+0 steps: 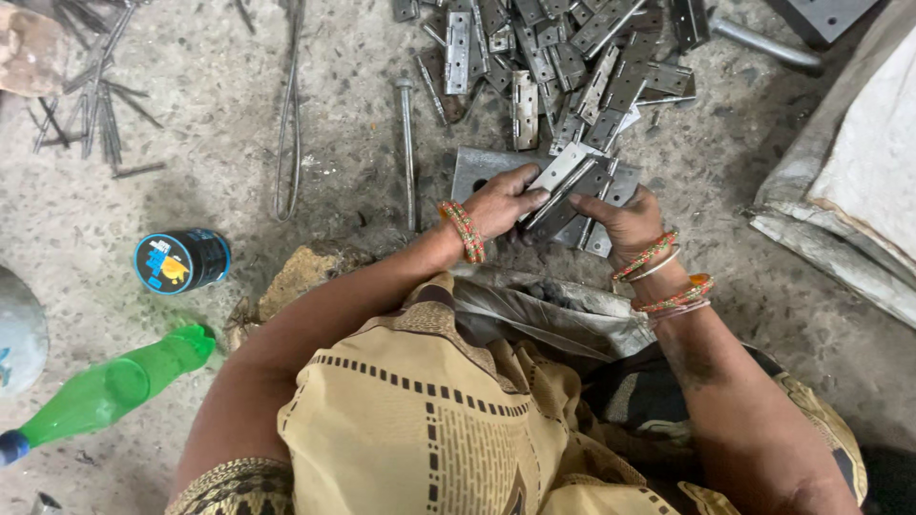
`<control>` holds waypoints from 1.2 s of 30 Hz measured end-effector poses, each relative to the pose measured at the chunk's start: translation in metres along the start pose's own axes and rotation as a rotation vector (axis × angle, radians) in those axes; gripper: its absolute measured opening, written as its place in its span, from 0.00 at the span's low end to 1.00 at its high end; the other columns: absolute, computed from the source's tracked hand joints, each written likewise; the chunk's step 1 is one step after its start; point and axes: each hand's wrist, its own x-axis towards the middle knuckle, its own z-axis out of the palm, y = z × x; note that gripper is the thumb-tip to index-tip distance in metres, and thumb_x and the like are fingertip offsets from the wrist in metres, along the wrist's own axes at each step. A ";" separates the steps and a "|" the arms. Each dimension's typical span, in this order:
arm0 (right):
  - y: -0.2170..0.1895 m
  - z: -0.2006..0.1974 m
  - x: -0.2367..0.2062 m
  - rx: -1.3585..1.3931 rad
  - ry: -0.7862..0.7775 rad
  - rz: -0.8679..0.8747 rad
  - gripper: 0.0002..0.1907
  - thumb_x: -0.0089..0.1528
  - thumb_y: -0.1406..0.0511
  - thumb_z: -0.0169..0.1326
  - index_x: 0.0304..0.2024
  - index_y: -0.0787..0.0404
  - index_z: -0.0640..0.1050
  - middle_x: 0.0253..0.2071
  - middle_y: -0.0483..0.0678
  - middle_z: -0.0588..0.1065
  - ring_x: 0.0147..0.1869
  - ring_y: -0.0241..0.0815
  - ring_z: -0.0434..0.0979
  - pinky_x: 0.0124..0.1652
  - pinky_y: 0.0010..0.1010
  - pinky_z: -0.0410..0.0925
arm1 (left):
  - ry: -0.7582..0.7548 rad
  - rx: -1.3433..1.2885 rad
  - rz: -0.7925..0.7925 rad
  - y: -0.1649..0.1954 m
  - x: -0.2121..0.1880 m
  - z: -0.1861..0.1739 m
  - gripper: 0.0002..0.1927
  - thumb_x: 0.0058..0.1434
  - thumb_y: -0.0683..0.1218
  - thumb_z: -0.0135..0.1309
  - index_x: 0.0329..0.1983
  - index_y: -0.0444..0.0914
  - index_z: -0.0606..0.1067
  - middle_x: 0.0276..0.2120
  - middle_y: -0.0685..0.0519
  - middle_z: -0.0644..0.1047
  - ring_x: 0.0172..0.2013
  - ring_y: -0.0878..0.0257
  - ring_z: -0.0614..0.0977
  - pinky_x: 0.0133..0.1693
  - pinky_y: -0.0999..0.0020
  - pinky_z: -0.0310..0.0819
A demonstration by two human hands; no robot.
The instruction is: The person sits on the floor and assembles metal hinge components by inserting pins into a jig and hammering them with a metal rod. They repeatedly pick up hinge parts, align them in the jig, and strike the pins to secure them.
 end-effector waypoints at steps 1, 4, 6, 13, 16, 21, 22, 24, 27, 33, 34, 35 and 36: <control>-0.004 -0.001 0.000 -0.009 -0.008 0.016 0.16 0.56 0.75 0.65 0.46 0.64 0.81 0.42 0.45 0.82 0.44 0.37 0.82 0.47 0.31 0.75 | -0.008 -0.050 -0.034 -0.001 0.002 -0.002 0.27 0.72 0.48 0.58 0.68 0.32 0.65 0.59 0.45 0.74 0.57 0.62 0.75 0.59 0.61 0.69; -0.019 0.000 -0.002 -0.035 -0.020 0.098 0.18 0.56 0.72 0.65 0.50 0.63 0.80 0.45 0.46 0.82 0.47 0.39 0.82 0.49 0.33 0.75 | -0.108 -0.378 -0.191 0.008 0.007 -0.009 0.29 0.66 0.49 0.59 0.68 0.35 0.66 0.54 0.49 0.77 0.49 0.62 0.78 0.49 0.58 0.74; -0.029 0.004 -0.002 0.018 -0.008 0.112 0.21 0.58 0.69 0.65 0.53 0.63 0.78 0.49 0.47 0.81 0.53 0.40 0.80 0.53 0.36 0.73 | -0.103 -0.452 -0.176 0.027 0.009 -0.013 0.27 0.65 0.50 0.58 0.65 0.36 0.71 0.50 0.50 0.81 0.45 0.62 0.81 0.46 0.58 0.78; -0.039 0.005 -0.003 0.632 -0.148 0.104 0.28 0.61 0.55 0.64 0.58 0.65 0.77 0.55 0.54 0.79 0.59 0.51 0.78 0.59 0.45 0.71 | 0.073 0.145 -0.007 0.095 0.013 0.011 0.18 0.70 0.53 0.57 0.57 0.41 0.77 0.40 0.50 0.83 0.36 0.61 0.83 0.41 0.58 0.78; -0.029 0.001 0.001 0.473 -0.041 0.000 0.20 0.65 0.64 0.64 0.56 0.66 0.76 0.52 0.54 0.80 0.55 0.48 0.81 0.56 0.42 0.75 | 0.138 0.438 0.213 0.097 0.015 0.015 0.15 0.67 0.53 0.60 0.52 0.43 0.80 0.40 0.49 0.82 0.38 0.61 0.83 0.42 0.61 0.80; -0.031 -0.012 0.007 0.319 0.189 -0.107 0.15 0.65 0.70 0.63 0.53 0.68 0.76 0.46 0.54 0.80 0.45 0.46 0.84 0.45 0.39 0.79 | 0.444 0.551 0.207 0.067 0.018 -0.034 0.08 0.66 0.48 0.60 0.47 0.43 0.81 0.47 0.47 0.84 0.44 0.58 0.85 0.46 0.61 0.80; -0.035 -0.015 0.008 0.346 0.212 -0.124 0.15 0.65 0.71 0.62 0.52 0.68 0.75 0.45 0.55 0.81 0.45 0.47 0.84 0.46 0.40 0.80 | 0.441 0.615 0.083 0.060 0.016 -0.047 0.08 0.66 0.48 0.60 0.46 0.43 0.81 0.45 0.48 0.85 0.42 0.57 0.85 0.46 0.60 0.80; -0.046 -0.020 0.008 0.381 0.246 -0.163 0.14 0.64 0.72 0.62 0.51 0.68 0.75 0.44 0.55 0.81 0.46 0.49 0.85 0.47 0.42 0.81 | 0.421 0.700 -0.080 0.047 0.017 -0.067 0.09 0.65 0.48 0.60 0.46 0.42 0.80 0.43 0.47 0.84 0.42 0.54 0.86 0.46 0.57 0.80; -0.059 -0.022 0.005 0.389 0.284 -0.203 0.14 0.64 0.73 0.61 0.52 0.69 0.75 0.44 0.55 0.81 0.46 0.50 0.85 0.47 0.42 0.81 | 0.378 0.798 -0.162 0.035 0.024 -0.078 0.13 0.66 0.48 0.61 0.50 0.39 0.77 0.45 0.41 0.82 0.46 0.46 0.83 0.48 0.51 0.77; -0.063 -0.013 0.003 0.344 0.288 -0.225 0.15 0.64 0.74 0.60 0.53 0.69 0.75 0.43 0.57 0.81 0.45 0.51 0.84 0.45 0.42 0.80 | 0.398 1.010 0.150 0.039 0.069 -0.075 0.32 0.54 0.46 0.69 0.59 0.32 0.70 0.55 0.34 0.72 0.50 0.39 0.78 0.52 0.52 0.74; -0.062 -0.012 0.003 0.359 0.292 -0.212 0.15 0.64 0.74 0.60 0.52 0.70 0.74 0.43 0.57 0.80 0.45 0.51 0.84 0.45 0.42 0.80 | 0.364 1.013 0.130 0.042 0.076 -0.077 0.33 0.55 0.46 0.69 0.60 0.32 0.69 0.54 0.36 0.72 0.52 0.40 0.77 0.54 0.53 0.72; -0.061 -0.011 0.003 0.374 0.297 -0.200 0.15 0.64 0.74 0.60 0.52 0.70 0.74 0.43 0.57 0.80 0.45 0.51 0.84 0.45 0.43 0.80 | 0.329 1.016 0.111 0.044 0.082 -0.076 0.35 0.55 0.47 0.70 0.62 0.32 0.68 0.54 0.39 0.73 0.54 0.41 0.76 0.56 0.53 0.71; -0.061 -0.011 0.003 0.382 0.292 -0.191 0.15 0.64 0.74 0.59 0.52 0.71 0.74 0.42 0.57 0.80 0.44 0.52 0.85 0.45 0.43 0.80 | 0.316 1.051 0.113 0.046 0.087 -0.076 0.36 0.53 0.46 0.70 0.62 0.32 0.67 0.54 0.40 0.73 0.55 0.42 0.74 0.57 0.53 0.70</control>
